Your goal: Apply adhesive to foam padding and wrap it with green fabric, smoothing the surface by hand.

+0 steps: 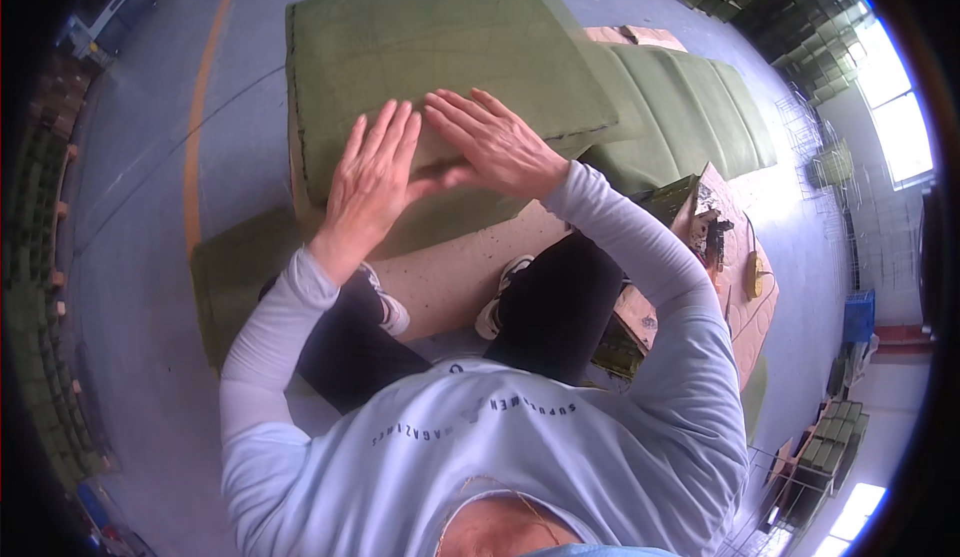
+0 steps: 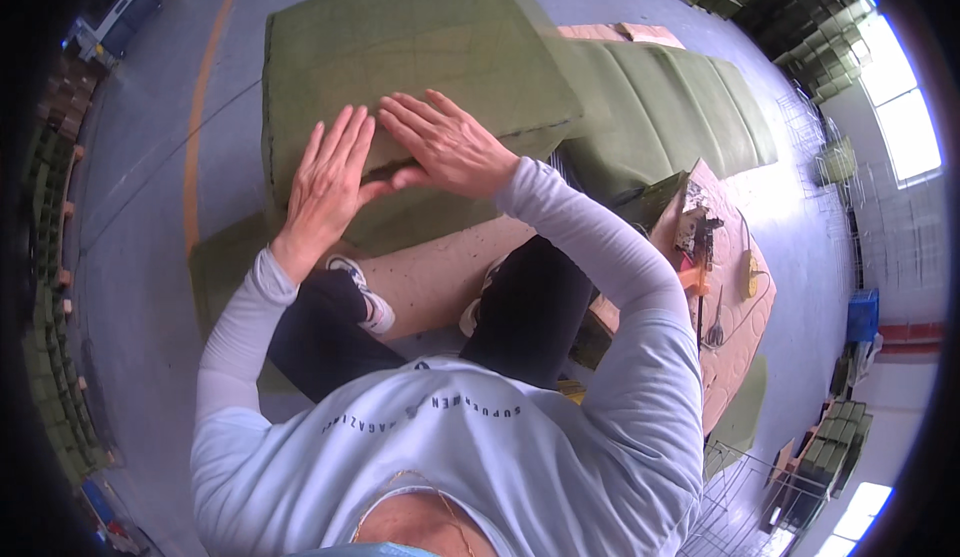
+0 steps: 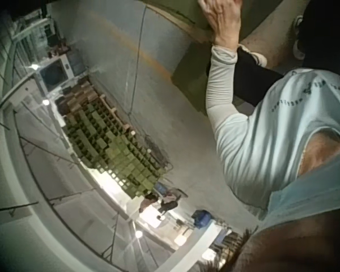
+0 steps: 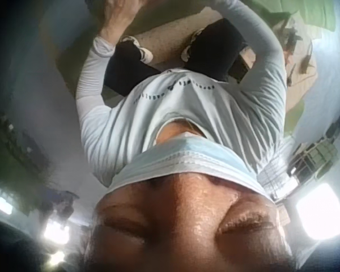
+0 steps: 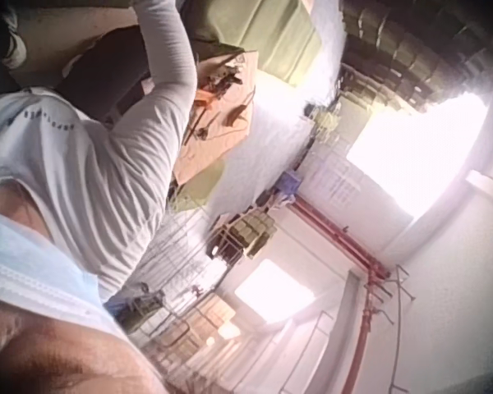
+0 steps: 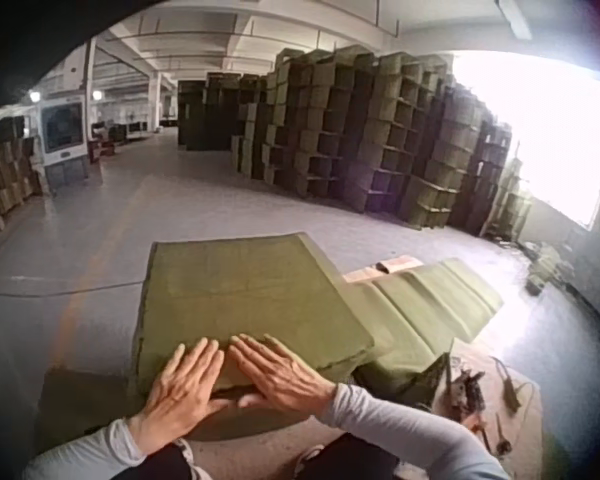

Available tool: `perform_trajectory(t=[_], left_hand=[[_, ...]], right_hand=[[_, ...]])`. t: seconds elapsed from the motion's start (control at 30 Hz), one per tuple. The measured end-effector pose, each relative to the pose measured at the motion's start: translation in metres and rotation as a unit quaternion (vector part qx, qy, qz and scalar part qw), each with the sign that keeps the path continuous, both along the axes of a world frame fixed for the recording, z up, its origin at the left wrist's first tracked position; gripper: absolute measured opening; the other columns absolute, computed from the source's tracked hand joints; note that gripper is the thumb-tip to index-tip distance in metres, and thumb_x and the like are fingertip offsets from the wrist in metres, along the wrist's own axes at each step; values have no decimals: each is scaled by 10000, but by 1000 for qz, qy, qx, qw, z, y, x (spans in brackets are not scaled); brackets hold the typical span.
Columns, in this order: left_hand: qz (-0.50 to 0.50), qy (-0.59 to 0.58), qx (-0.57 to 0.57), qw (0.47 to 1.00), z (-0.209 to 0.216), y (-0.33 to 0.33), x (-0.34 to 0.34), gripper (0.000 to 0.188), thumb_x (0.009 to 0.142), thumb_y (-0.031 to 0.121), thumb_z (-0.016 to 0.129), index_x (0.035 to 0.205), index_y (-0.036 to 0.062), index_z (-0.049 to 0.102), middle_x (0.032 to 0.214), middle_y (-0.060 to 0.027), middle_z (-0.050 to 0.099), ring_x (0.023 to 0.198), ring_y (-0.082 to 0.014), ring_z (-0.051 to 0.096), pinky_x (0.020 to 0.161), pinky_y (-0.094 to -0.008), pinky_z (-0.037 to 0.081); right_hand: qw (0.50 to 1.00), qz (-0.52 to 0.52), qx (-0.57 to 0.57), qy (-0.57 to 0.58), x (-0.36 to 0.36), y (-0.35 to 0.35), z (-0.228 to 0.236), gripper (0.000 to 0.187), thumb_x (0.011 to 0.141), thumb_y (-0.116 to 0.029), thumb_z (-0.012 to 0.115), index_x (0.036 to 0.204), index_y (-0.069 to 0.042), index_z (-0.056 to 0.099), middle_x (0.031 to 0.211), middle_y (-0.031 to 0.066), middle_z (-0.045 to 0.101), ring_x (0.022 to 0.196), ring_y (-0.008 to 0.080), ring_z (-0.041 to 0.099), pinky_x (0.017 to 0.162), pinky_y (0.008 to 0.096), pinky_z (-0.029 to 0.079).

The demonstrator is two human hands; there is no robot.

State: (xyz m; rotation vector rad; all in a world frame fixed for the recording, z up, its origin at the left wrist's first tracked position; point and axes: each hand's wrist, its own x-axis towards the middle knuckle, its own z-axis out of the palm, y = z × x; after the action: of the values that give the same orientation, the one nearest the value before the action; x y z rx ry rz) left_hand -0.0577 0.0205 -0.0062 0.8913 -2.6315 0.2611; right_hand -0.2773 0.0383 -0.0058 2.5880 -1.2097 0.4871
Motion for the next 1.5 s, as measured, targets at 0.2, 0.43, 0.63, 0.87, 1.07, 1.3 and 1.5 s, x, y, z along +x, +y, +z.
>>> perform_trajectory(t=[0.2, 0.43, 0.63, 0.87, 1.07, 1.3, 1.5], left_hand=[[142, 3, -66, 988, 2, -6, 31, 950, 731, 717, 442, 1382, 31, 355, 1445, -119, 344, 1341, -275, 312, 1084, -465, 269], [56, 49, -75, 994, -14, -37, 54, 901, 702, 741, 429, 1320, 86, 478, 1286, -97, 540, 1229, -287, 469, 1006, -453, 386], [59, -81, -74, 992, 5, -108, 154, 996, 659, 789, 354, 1400, 124, 363, 1442, -80, 361, 1348, -251, 305, 1109, -459, 238], [207, 513, 80, 830, -4, -92, 98, 715, 969, 514, 244, 1432, -27, 180, 1507, -198, 148, 1411, -325, 74, 1134, -422, 67], [363, 585, 31, 725, -20, -99, 71, 769, 966, 502, 285, 1425, -78, 74, 1506, -245, 51, 1410, -334, 44, 1141, -430, 24], [393, 666, 69, 630, -33, -121, 72, 834, 942, 553, 326, 1427, -71, 60, 1506, -245, 45, 1408, -337, 50, 1145, -402, 56], [188, 722, 241, 621, -59, -232, 123, 869, 926, 619, 263, 1423, -75, 102, 1517, -193, 86, 1408, -270, 81, 1141, -347, 96]], right_hand=[[922, -342, -85, -159, -136, 11, -3, 663, 891, -447, 537, 1317, 45, 408, 1333, 275, 425, 1282, 328, 396, 1047, 401, 328], [732, -267, 283, -559, -124, 22, -5, 364, 926, -294, 532, 985, 61, 588, 820, 11, 591, 769, 68, 503, 699, 231, 411], [710, -182, 315, -603, -36, 56, -8, 371, 933, -310, 524, 1005, 48, 586, 876, 21, 583, 780, 90, 476, 709, 256, 404], [825, -275, -72, -489, -115, -54, -9, 535, 937, -392, 483, 1278, 19, 462, 1234, 200, 540, 1191, 280, 492, 994, 345, 372], [882, -340, 36, -326, -152, -191, 6, 670, 916, -530, 417, 1327, 0, 406, 1375, 222, 402, 1287, 361, 368, 1057, 395, 299], [860, -389, 196, -268, -179, -246, -7, 699, 889, -622, 352, 1175, -29, 586, 1139, 246, 588, 1156, 364, 510, 996, 380, 366], [906, -240, 181, -300, -197, -149, 2, 612, 915, -536, 417, 920, 46, 606, 750, 148, 612, 739, 212, 586, 746, 324, 434]])
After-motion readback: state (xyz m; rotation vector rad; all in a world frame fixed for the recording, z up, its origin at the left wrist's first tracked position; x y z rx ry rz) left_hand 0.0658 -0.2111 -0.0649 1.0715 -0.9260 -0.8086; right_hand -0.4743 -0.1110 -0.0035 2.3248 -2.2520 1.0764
